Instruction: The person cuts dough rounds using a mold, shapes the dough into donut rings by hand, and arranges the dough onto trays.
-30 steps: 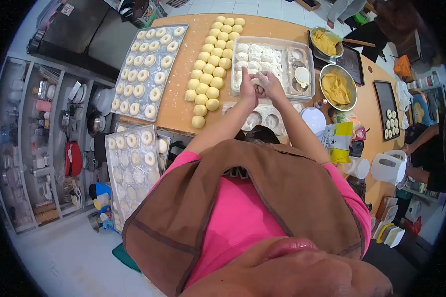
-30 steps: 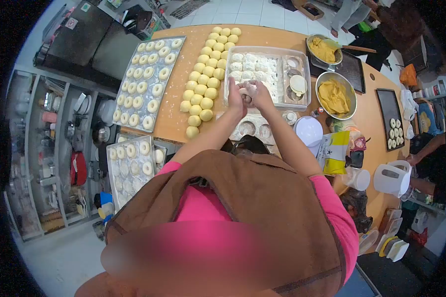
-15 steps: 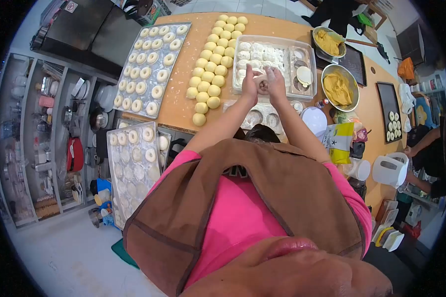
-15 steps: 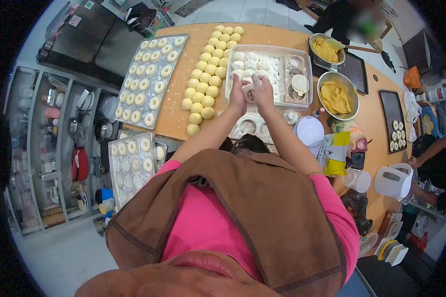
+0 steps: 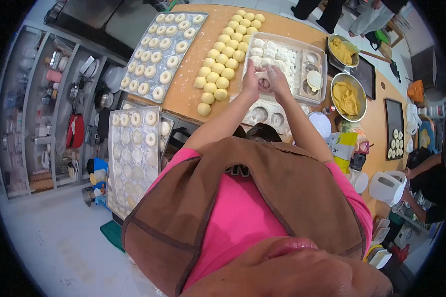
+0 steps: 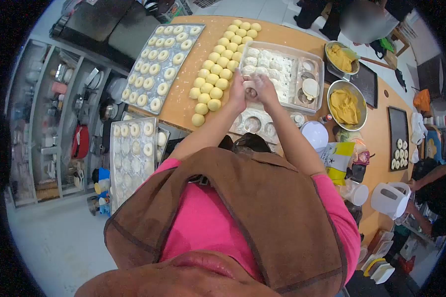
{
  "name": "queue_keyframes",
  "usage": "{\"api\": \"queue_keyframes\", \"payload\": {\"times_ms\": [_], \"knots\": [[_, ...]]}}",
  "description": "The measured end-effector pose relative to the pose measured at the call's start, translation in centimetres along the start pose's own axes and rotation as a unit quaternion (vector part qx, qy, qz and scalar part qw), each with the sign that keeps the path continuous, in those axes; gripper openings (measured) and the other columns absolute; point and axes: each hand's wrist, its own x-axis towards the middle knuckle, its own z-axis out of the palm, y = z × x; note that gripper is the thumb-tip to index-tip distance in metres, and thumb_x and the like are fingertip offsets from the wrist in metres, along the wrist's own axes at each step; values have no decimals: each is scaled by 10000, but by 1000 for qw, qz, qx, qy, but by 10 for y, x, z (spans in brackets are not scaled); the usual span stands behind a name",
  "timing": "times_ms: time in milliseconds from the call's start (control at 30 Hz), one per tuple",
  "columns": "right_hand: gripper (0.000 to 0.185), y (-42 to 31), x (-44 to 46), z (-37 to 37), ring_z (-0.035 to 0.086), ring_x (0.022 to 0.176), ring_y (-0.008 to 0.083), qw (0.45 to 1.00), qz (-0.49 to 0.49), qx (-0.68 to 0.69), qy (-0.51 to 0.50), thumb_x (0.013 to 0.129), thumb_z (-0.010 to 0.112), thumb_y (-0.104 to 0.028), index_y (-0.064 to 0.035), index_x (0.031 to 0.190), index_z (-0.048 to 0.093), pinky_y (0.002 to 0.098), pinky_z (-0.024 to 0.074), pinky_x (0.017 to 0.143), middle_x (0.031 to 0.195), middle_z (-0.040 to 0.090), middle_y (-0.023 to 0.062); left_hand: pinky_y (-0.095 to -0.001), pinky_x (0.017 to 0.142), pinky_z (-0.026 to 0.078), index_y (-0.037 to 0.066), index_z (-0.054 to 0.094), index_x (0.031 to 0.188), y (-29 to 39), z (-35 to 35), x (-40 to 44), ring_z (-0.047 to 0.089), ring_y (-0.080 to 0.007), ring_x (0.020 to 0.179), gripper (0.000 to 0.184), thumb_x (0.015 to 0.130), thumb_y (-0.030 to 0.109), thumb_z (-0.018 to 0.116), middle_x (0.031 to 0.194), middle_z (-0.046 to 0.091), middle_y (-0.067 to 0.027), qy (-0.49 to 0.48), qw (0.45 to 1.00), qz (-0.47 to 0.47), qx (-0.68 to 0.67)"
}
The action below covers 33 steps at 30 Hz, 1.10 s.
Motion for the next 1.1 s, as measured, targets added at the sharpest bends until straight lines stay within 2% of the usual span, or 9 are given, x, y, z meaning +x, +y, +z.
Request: {"api": "queue_keyframes", "payload": {"times_ms": [167, 300, 400, 500, 567, 633, 733, 900, 1100], "knots": [[311, -1, 6, 35, 547, 675, 99, 999, -33, 28, 19, 937, 509, -306, -30, 1071, 558, 246, 449, 560, 877, 592, 46, -274, 506, 466, 66, 538, 878, 21, -11, -18, 580, -147, 587, 600, 932, 602, 276, 726, 613, -81, 38, 978, 126, 162], [346, 3, 12, 77, 564, 787, 126, 991, -29, 133, 11, 937, 510, -320, -21, 1106, 552, 255, 468, 647, 919, 597, 79, -287, 592, 503, 65, 539, 867, 46, -50, -39, 612, -157, 675, 559, 942, 571, 313, 797, 621, -102, 7, 986, 82, -145], [343, 0, 13, 118, 561, 860, 140, 980, -54, -126, -146, 938, 508, -318, -11, 1072, 582, 267, 460, 749, 947, 597, 86, -281, 637, 501, 74, 522, 849, 69, -83, -56, 603, -158, 703, 565, 926, 597, 322, 773, 601, -93, 110, 983, 133, 64], [339, 9, 8, 180, 555, 876, 135, 991, -69, 31, -107, 937, 509, -313, -10, 1068, 586, 264, 458, 755, 942, 598, 86, -286, 626, 483, 79, 526, 830, 97, -120, -91, 578, -153, 670, 555, 929, 588, 327, 749, 582, -69, 175, 948, 196, 180], [320, 5, -6, 225, 561, 780, 110, 986, -93, 72, -114, 937, 512, -309, -18, 1045, 588, 239, 463, 669, 869, 597, 70, -277, 610, 462, 76, 551, 810, 114, -148, -115, 558, -134, 665, 571, 928, 589, 329, 766, 579, -55, 118, 963, 191, -148], [302, 4, -21, 268, 550, 654, 84, 979, -30, 74, -187, 933, 521, -309, -28, 1021, 584, 219, 445, 552, 790, 587, 46, -259, 586, 457, 68, 556, 820, 129, -181, -141, 557, -129, 648, 575, 925, 591, 342, 755, 573, -54, 158, 944, 226, -182], [307, 16, -28, 330, 546, 587, 82, 958, -28, 1, -286, 923, 540, -329, -29, 984, 561, 219, 431, 486, 739, 572, 33, -267, 534, 472, 58, 532, 881, 150, -233, -179, 561, -149, 583, 541, 931, 568, 359, 722, 578, -56, 284, 920, 242, 122], [333, 48, -73, 427, 563, 608, 99, 953, 14, 140, -267, 915, 556, -349, -23, 980, 539, 232, 450, 515, 727, 567, 22, -262, 493, 456, 41, 528, 875, 169, -294, -238, 530, -127, 524, 522, 947, 528, 357, 684, 572, -54, 285, 880, 315, -212], [427, 90, -89, 492, 572, 681, 107, 876, 58, -70, -474, 912, 547, -390, -17, 1121, 534, 243, 480, 590, 899, 581, 62, -243, 545, 420, 52, 535, 861, 173, -371, -304, 520, -115, 596, 575, 935, 580, 319, 711, 564, -47, 400, 885, 234, 51]]}}
